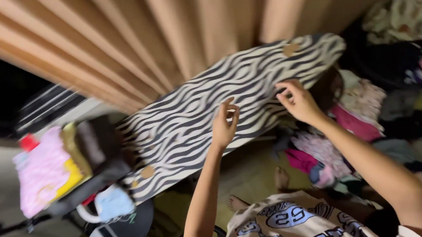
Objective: The person folds various pieces of clothing, including a yellow shirt, a pink shirt, a white towel, and a pink skirt, on a zebra-patterned ironing board. They pick each item from a pile on the floor, fold it neatly, and place it on a growing stack on the board.
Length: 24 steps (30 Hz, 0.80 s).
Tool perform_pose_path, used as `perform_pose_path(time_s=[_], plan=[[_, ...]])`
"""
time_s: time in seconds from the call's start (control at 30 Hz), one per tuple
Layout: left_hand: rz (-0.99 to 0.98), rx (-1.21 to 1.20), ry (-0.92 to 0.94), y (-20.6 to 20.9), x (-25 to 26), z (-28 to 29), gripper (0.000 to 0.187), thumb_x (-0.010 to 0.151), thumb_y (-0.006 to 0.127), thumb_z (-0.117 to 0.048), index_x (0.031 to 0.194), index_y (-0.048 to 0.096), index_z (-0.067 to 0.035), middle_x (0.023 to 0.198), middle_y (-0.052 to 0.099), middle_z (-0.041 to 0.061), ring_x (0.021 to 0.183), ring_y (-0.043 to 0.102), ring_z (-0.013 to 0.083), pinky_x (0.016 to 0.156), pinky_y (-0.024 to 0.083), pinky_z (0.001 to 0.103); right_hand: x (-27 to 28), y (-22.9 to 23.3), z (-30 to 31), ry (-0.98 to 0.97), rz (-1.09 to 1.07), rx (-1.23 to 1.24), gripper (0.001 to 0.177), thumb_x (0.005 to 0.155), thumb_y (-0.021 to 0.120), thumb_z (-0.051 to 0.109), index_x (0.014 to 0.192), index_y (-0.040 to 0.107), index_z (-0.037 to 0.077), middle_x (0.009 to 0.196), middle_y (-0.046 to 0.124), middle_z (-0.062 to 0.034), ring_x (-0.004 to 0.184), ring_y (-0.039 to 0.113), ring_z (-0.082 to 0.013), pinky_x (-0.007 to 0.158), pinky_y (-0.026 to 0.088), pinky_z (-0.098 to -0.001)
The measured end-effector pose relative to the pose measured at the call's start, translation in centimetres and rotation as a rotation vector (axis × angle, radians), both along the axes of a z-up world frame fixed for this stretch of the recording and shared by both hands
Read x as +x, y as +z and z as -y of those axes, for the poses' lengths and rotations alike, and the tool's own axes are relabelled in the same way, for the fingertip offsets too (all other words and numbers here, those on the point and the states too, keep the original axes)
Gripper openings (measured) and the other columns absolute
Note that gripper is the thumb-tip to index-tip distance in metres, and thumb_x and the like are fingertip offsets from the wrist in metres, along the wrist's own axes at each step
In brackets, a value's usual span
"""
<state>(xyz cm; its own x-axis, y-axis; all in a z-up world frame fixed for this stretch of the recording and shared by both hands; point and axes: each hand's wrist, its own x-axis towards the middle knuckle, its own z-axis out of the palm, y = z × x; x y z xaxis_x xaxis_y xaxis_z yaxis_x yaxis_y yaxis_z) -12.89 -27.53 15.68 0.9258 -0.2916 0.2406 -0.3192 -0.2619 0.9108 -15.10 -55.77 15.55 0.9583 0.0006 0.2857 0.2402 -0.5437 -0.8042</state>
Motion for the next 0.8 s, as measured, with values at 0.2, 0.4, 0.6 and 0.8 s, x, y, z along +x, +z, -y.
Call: perform_pose_path(time_s=[0.2,0.4,0.6,0.8], plan=[[-0.134,0.032,-0.15,-3.4,-0.8,11.9,0.053,0.099,0.064,-0.006,0.148,0.043,-0.005,0.109,0.072,0.01,0.081,0.072,0.0221,0.075,0.056,0.033,-4.0,-1.2,14.4,-0.232,0.016,-0.068,0.027,0.103,0.068,0.012,0.129,0.063,0.005,0.123,0.062,-0.0128,0.095,0.07,-0.0195,0.07,0.058,-0.0303],[-0.215,0.066,-0.282,-4.7,-0.8,19.4,0.053,0.1,0.061,-0.004,0.149,0.041,-0.006,0.111,0.069,0.009,0.085,0.072,0.0194,0.078,0.056,0.031,-9.8,-3.7,22.5,-0.353,-0.075,-0.004,0.028,0.104,0.067,0.012,0.13,0.062,0.004,0.128,0.061,-0.013,0.099,0.07,-0.0204,0.075,0.059,-0.03],[-0.178,0.024,-0.432,-5.8,0.2,26.0,0.054,0.099,0.063,-0.001,0.15,0.047,-0.007,0.099,0.068,0.006,0.079,0.063,0.0164,0.07,0.05,0.027,-12.3,-5.5,26.5,-0.509,-0.1,0.048,0.029,0.102,0.068,0.01,0.13,0.063,0.004,0.127,0.058,-0.0139,0.099,0.069,-0.0206,0.074,0.059,-0.0298],[-0.032,0.151,-0.407,-4.7,2.9,34.4,0.056,0.098,0.069,-0.004,0.151,0.05,-0.01,0.068,0.035,0.007,0.058,0.04,0.0135,0.057,0.04,0.028,-14.2,-4.6,31.7,-0.693,-0.01,0.075,0.031,0.107,0.068,0.01,0.136,0.06,0.004,0.132,0.055,-0.0138,0.107,0.067,-0.0205,0.077,0.057,-0.0291]])
